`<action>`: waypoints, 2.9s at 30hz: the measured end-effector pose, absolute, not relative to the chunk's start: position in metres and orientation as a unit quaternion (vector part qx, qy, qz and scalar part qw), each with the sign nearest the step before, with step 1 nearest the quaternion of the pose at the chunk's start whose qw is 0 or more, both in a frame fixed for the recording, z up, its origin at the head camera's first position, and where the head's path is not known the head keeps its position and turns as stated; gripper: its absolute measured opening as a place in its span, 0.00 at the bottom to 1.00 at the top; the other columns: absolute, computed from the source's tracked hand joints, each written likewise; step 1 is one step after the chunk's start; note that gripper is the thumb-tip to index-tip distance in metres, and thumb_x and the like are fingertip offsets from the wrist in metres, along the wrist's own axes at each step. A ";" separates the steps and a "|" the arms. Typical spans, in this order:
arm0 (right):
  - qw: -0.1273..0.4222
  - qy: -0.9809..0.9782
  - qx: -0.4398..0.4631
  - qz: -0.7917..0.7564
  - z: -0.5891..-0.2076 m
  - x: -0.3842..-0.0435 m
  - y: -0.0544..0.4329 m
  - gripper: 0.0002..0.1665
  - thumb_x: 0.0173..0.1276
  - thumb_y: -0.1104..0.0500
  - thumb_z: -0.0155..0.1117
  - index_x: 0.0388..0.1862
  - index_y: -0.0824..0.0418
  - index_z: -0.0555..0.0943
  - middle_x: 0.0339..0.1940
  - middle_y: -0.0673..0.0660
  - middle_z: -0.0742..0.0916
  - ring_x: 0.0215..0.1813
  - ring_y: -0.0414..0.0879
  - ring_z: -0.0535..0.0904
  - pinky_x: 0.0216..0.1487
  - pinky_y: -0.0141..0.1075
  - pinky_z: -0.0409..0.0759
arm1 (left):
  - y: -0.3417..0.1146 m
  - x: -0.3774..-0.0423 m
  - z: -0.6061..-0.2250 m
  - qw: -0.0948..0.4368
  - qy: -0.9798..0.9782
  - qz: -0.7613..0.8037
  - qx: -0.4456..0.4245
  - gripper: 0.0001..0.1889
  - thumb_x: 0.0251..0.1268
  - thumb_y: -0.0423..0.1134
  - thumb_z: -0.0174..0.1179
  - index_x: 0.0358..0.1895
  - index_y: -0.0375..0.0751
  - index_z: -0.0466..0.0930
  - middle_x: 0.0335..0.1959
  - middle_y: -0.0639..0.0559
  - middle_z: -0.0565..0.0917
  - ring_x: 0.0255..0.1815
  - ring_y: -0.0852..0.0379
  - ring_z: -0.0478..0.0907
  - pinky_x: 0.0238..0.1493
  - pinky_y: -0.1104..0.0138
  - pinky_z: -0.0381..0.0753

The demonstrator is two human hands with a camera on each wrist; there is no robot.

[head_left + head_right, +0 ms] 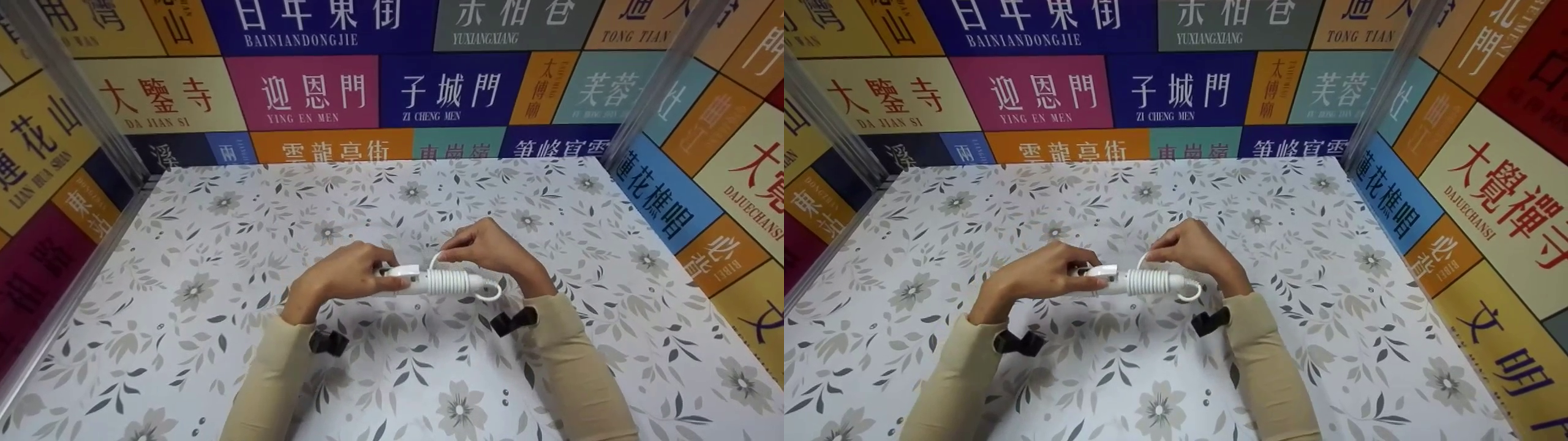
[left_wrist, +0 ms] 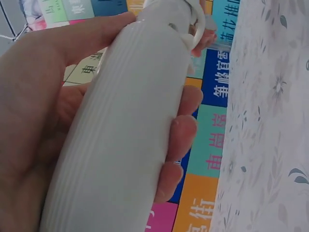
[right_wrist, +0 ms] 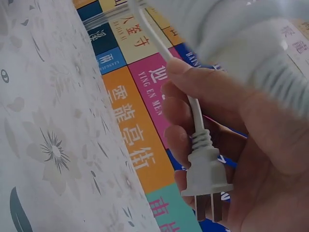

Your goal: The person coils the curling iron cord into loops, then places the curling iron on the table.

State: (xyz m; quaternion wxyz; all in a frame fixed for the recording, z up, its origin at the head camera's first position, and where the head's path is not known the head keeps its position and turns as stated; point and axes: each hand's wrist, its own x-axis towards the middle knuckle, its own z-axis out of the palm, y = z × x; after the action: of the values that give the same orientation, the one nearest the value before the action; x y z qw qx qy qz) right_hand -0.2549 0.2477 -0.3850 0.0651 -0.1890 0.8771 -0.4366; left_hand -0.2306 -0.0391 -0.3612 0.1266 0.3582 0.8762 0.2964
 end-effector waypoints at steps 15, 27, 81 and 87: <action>-0.027 0.915 -0.181 -0.361 -0.354 -0.226 0.219 0.07 0.62 0.54 0.75 0.37 0.54 0.92 0.30 0.52 0.89 0.32 0.42 0.79 0.36 0.33 0.76 | -0.030 -0.228 -0.366 0.087 0.907 0.258 0.321 0.18 0.66 0.58 0.63 0.43 0.48 0.86 0.31 0.55 0.84 0.26 0.59 0.74 0.31 0.64 0.73; -0.095 0.908 -0.188 -0.362 -0.348 -0.212 0.206 0.07 0.62 0.55 0.75 0.36 0.55 0.92 0.30 0.52 0.89 0.30 0.41 0.80 0.33 0.31 0.76 | -0.031 -0.228 -0.363 0.073 0.918 0.287 0.264 0.19 0.66 0.58 0.62 0.48 0.49 0.87 0.34 0.54 0.86 0.25 0.58 0.76 0.30 0.64 0.74; 0.055 0.871 -0.303 -0.383 -0.348 -0.206 0.205 0.27 0.74 0.61 0.60 0.71 0.59 0.73 0.52 0.60 0.86 0.52 0.50 0.79 0.58 0.48 0.78 | -0.056 -0.240 -0.352 0.047 0.882 0.446 0.143 0.16 0.67 0.50 0.58 0.49 0.45 0.81 0.41 0.46 0.85 0.35 0.53 0.78 0.36 0.64 0.76; 0.033 0.866 -0.307 -0.394 -0.348 -0.204 0.202 0.28 0.73 0.62 0.61 0.71 0.61 0.73 0.58 0.63 0.85 0.57 0.56 0.82 0.64 0.54 0.77 | -0.056 -0.240 -0.352 0.038 0.879 0.450 0.156 0.16 0.66 0.49 0.58 0.50 0.44 0.81 0.43 0.44 0.85 0.36 0.52 0.79 0.37 0.63 0.77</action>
State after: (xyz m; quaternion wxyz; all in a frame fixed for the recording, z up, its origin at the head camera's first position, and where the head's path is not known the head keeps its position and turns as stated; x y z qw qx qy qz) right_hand -0.2036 0.2018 -0.3480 0.0330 -0.3070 0.8658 -0.3937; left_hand -0.2405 -0.0561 -0.3520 0.0379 0.1557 0.8786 0.4498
